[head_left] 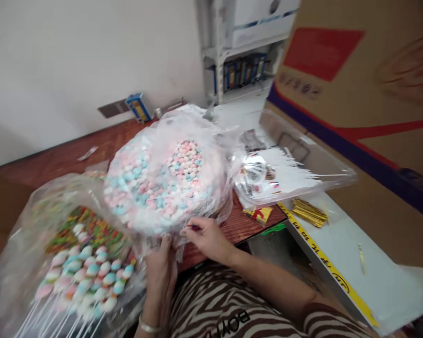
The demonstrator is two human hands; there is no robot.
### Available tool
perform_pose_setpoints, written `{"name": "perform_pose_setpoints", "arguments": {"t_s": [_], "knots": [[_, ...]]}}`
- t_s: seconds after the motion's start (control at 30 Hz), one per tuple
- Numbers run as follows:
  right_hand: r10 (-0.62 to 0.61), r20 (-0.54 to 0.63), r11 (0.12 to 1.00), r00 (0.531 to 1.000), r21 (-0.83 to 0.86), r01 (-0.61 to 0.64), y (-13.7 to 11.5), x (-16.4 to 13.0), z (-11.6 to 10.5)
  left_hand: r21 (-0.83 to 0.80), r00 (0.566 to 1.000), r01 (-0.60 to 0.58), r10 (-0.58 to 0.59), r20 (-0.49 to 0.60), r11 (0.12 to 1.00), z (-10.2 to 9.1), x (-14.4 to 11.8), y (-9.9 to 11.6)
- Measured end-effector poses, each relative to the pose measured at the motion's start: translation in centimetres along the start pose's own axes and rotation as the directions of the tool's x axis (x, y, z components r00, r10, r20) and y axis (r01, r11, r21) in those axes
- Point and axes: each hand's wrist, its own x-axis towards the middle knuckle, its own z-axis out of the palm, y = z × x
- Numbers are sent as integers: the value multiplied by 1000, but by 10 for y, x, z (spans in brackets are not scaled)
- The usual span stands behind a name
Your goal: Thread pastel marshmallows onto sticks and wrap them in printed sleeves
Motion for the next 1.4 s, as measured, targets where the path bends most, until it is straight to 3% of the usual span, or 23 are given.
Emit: {"name": "perform_pose_setpoints", "arguments": {"t_s": [0.03, 0.1, 0.17, 0.4, 0.57, 0.73, 0.87, 0.97, 1.17, 1.3, 1.4], "knots": [[-3, 2, 1000, 1000, -7, 3, 0, -1, -2, -19, 1000, 23, -22, 9, 1000, 3, -2, 1], [-5, 50, 1000, 999, -6, 5, 0, 0, -6, -106, 986, 108, -92, 141, 988, 5, -4, 4], [10, 92, 1000, 996, 17, -12, 0, 1, -8, -176, 986, 105, -78, 150, 979, 5, -4, 6], [35, 142, 999, 989, 23, -39, -1, 0, 2, -212, 997, -39, 51, 52, 977, -14, 0, -1], [16, 132, 998, 991, -55, -9, -5, 5, 18, -302, 1000, -11, 11, -3, 953, -25, -2, 5], [-2, 252, 998, 968, -56, 16, -12, 10, 37, -343, 987, 103, -52, 154, 934, -42, -1, 12], [28, 344, 1000, 938, -9, -26, -15, 11, 53, -400, 999, 29, -36, -8, 916, -55, 2, 12], [19, 325, 999, 946, -49, -3, -16, 12, 64, -426, 993, 2, -51, -105, 905, -62, 4, 12], [-19, 360, 999, 933, -22, 29, -21, 12, 77, -545, 982, 12, -111, -150, 839, -75, 12, 13], [-129, 310, 990, 942, -21, 143, -27, 9, 78, -652, 990, 15, -102, -95, 758, -83, 17, 13], [-267, 337, 952, 903, -50, 301, -32, 6, 82, -659, 989, 48, -127, -73, 750, -85, 17, 13]]}}
